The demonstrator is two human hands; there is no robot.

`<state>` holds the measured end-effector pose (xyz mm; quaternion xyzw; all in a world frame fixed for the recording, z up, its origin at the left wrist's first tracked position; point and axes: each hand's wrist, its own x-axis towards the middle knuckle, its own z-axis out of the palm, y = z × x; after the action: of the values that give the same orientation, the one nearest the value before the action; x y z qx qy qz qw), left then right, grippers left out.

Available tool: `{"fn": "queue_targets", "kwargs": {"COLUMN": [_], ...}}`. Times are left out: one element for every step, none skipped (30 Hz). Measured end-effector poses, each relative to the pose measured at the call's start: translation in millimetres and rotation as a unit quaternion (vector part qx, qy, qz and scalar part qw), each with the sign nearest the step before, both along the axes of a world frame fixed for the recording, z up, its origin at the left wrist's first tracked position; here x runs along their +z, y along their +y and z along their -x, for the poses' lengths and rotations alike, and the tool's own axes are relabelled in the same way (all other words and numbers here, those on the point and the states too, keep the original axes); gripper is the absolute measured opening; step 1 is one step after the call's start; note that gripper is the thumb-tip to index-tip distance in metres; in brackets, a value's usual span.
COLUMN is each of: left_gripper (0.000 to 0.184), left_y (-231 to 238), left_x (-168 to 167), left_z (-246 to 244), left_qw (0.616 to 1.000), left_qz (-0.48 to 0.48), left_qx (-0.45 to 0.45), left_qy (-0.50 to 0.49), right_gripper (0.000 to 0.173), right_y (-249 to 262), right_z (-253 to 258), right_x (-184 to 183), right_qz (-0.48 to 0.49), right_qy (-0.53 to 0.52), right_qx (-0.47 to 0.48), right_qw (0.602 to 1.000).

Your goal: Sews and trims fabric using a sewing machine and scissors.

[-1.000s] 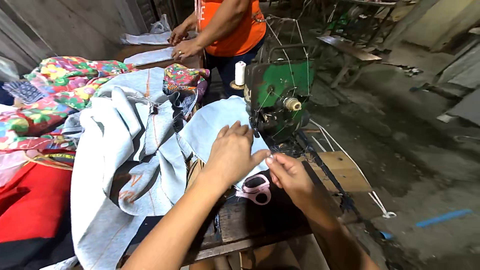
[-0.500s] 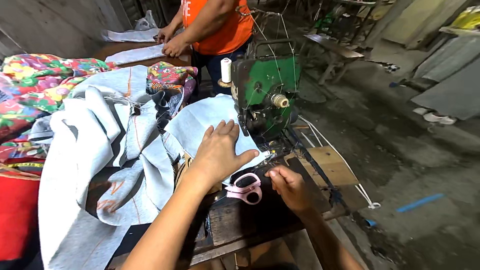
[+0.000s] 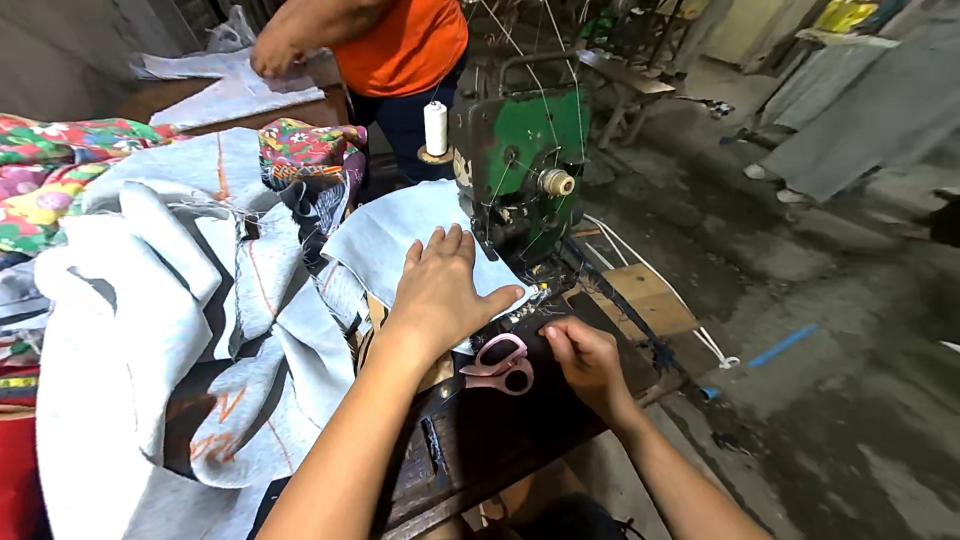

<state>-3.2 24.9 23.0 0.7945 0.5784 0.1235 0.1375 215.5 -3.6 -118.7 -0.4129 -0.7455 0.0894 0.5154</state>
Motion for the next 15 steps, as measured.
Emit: {"fn": "queue_targets", "kwargs": {"left_gripper": [0.093,0.093,0.093,0.093,0.093,0.093,0.093,0.093,0.093,0.093,0.092,0.092,0.092,0.092,0.092], "left_y": [0.8,1.9,3.0,3.8,4.2,4.2,4.6,5.4,6.4,7.6,8.5,9.2,10.0,10.6,10.5], "left_x": [1.1,2.8,4.3,5.0,4.6,3.8,3.5,3.9,4.4,4.8,5.4,6.3,7.5,8.8,9.1], "left_z": [0.9,2.1,3.0,3.5,3.7,3.9,4.3,4.8,5.4,5.7,5.8,5.6,5.4,5.7,6.4], "left_qw": [1.000,1.000,1.000,1.000,1.000,1.000,1.000,1.000,1.000,1.000,1.000,1.000,1.000,1.000,1.000], "left_qz": [0.004,0.011,0.018,0.023,0.025,0.024,0.021,0.021,0.021,0.021,0.023,0.025,0.024,0.024,0.022], "left_qx": [-0.001,-0.003,-0.006,-0.008,-0.008,-0.009,-0.008,-0.008,-0.008,-0.009,-0.011,-0.012,-0.012,-0.012,-0.012], "left_qy": [0.000,0.000,0.001,0.001,0.000,0.000,0.002,0.004,0.008,0.011,0.013,0.014,0.014,0.012,0.010], "right_gripper": [0.025,0.024,0.024,0.024,0.024,0.024,0.024,0.024,0.024,0.024,0.024,0.024,0.024,0.024,0.024], "right_y": [-1.0,-1.6,-1.8,-2.0,-2.6,-3.3,-3.2,-2.9,-2.3,-2.0,-2.5,-2.7,-2.1,-1.6,-1.7], "right_z": [1.4,2.5,3.2,3.4,3.5,3.7,4.2,5.0,5.6,6.0,6.4,6.2,5.8,5.7,5.8], "right_x": [2.4,4.8,6.5,7.3,7.4,7.2,7.2,7.2,6.8,6.5,6.6,7.2,8.9,10.7,11.7], "right_qz": [0.013,0.028,0.037,0.040,0.040,0.039,0.038,0.038,0.037,0.038,0.040,0.044,0.048,0.053,0.060], "right_qy": [-0.002,0.003,0.010,0.016,0.020,0.024,0.027,0.030,0.031,0.031,0.032,0.034,0.035,0.037,0.041], "right_qx": [-0.015,-0.026,-0.031,-0.034,-0.035,-0.037,-0.038,-0.040,-0.044,-0.048,-0.052,-0.053,-0.050,-0.045,-0.039], "right_qw": [1.000,0.999,0.999,0.999,0.998,0.998,0.998,0.998,0.998,0.998,0.997,0.997,0.997,0.997,0.997]}}
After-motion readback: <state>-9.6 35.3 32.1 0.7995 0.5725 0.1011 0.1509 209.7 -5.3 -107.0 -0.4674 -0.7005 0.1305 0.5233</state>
